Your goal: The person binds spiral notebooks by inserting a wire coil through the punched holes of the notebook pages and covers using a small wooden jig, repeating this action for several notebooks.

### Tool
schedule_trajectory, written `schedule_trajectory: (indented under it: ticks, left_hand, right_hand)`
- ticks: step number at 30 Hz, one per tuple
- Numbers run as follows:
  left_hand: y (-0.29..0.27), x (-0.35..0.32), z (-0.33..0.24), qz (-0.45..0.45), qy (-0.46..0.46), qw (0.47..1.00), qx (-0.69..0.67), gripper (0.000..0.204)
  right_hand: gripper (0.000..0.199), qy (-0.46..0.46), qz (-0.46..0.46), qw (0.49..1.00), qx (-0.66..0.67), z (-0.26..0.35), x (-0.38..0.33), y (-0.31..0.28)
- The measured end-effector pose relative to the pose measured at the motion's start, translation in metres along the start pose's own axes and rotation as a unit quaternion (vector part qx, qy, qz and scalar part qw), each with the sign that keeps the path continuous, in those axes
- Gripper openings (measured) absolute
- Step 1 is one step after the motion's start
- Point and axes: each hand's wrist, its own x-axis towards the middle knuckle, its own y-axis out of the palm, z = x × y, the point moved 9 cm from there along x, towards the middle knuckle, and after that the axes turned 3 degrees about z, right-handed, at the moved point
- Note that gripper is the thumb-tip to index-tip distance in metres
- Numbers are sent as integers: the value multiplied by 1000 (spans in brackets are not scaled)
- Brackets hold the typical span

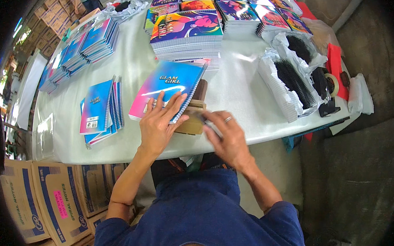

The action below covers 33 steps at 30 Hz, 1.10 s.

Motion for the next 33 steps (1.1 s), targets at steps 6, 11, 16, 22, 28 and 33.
schedule_trajectory:
  ticks: [6,11,16,22,28,33]
  left_hand:
    - [-1,2,-1,12,-8,1000,7,58]
    - [3,2,1,-8,-8,1000,12,64]
    - [-1,2,-1,-9,-6,1000,19,60]
    - [-26,-1,23,-34,24,997,59,60]
    - [-129,0,142,-162,-147,971,-91,58]
    - [-172,-40,185,-212,-145,965,-57,52]
  right_hand:
    - [35,-26,34,999,-17,21,-1,16]
    - [36,-42,27,999,-11,16,1,13]
    - [23,37,136,986,90,8,9,30]
    - [26,28,259,947,186,7,30,36]
    - [24,23,73,991,-107,-86,60,-23]
    - [25,-15,56,931,-359,-166,44,-24]
